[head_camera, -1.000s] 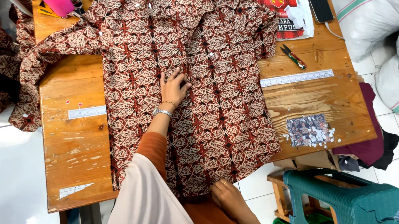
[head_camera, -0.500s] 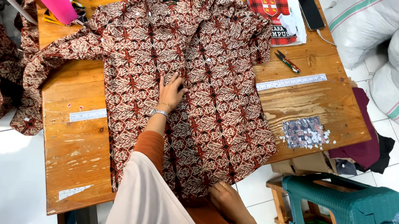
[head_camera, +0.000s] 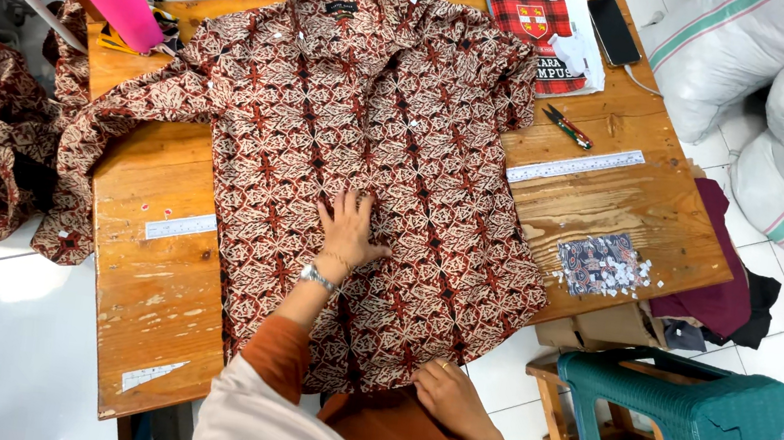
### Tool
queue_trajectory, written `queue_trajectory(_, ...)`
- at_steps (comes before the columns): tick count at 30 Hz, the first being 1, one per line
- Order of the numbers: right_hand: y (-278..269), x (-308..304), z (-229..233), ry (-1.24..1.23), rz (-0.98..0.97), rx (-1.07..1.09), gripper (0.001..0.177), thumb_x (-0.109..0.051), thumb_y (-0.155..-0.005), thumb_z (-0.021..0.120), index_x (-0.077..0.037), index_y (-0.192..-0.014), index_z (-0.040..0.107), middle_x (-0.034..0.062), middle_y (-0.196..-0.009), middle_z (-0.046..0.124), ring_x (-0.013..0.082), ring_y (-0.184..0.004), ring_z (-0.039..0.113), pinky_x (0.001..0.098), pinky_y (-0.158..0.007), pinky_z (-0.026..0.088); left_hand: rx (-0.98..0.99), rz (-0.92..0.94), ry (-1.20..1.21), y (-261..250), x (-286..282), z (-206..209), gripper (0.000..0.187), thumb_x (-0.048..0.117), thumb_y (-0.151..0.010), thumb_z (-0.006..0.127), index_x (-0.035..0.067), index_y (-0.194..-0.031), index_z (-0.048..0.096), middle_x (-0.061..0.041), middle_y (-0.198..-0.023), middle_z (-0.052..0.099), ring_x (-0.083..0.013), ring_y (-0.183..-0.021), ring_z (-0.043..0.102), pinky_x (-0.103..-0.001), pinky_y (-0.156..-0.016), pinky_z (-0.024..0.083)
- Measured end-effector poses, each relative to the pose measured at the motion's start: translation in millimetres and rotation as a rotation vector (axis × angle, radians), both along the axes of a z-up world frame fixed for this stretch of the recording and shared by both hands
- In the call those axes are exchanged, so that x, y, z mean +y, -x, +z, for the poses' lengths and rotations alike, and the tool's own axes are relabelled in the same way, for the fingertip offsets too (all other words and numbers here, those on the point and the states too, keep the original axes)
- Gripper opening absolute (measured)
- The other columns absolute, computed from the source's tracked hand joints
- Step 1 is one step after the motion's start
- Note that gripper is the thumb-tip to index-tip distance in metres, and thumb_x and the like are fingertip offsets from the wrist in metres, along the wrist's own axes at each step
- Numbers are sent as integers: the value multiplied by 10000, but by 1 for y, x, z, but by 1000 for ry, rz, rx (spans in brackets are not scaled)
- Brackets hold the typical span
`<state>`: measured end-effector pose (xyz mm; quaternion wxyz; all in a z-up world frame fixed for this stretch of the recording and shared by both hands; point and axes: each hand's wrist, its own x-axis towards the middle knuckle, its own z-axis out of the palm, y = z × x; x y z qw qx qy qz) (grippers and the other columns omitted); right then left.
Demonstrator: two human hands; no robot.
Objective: The person folds a patterned shirt on a wooden table, aligning the sleeves and smoothing the fabric. The person then hands the folded shirt to a coworker at a sewing machine and returns to the table to fold another shirt.
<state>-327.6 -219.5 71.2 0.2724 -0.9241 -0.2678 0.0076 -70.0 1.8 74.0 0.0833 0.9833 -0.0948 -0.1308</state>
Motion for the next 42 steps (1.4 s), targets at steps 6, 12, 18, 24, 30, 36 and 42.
queue_trajectory(6,3,3,8,6,5,-25,121,-106,-847,722,-46,-946,686,73,-939,639,270,-930,606,382,-825,498,143,-54,-14,35,12,27,1155,893,-672,641,441,-1603,129,40,-1730,-7,-388,-1550,-163,-799,-1137,-58)
queue_trajectory(12,-28,15,22,17,-17,-200,125,-96,-841,714,-54,-954,684,66,-962,649,264,-935,607,391,-859,478,210,-43,-25,-10,20,42,1186,892,-650,628,472,-1608,68,76,-1719,-118,-370,-1530,-226,-806,-1105,-92)
queue_trajectory(18,-50,22,19,79,-42,-329,86,-94,-872,724,-59,-943,690,51,-933,650,241,-912,615,378,-825,497,217,0,-1,-41,26,31,1214,908,-623,635,501,-1608,52,87,-1722,-134,-365,-1542,-237,-821,-1102,-102)
queue_trajectory(24,-47,17,14,58,-48,-353,216,-61,-825,701,-61,-1040,717,38,-988,657,224,-972,630,349,-857,521,226,-12,-19,-47,26,23,1246,923,-611,632,490,-1610,25,78,-1719,-143,-367,-1537,-250,-839,-1081,-108)
queue_trajectory(30,-53,7,-11,101,78,-385,255,-171,-773,725,-43,-989,679,83,-997,651,280,-959,619,415,-861,497,176,-6,-15,-43,24,31,1255,912,-576,645,477,-1610,81,69,-1724,-90,-373,-1540,-216,-832,-1086,-94)
queue_trajectory(36,15,0,-69,162,170,89,91,-151,-894,682,-63,-872,669,109,-928,641,313,-946,622,421,-861,502,11,-253,-213,77,5,26,1239,975,-627,545,329,-1619,178,-50,-1720,-23,-429,-1532,-125,-794,-1104,-32)
queue_trajectory(42,7,-4,-49,13,-19,559,147,-93,-921,644,-45,-1050,698,127,-1052,678,312,-969,665,411,-846,541,-230,-290,206,216,-2,-18,900,737,-835,500,149,-1513,447,-44,-1647,282,-325,-1537,116,-719,-1159,18)
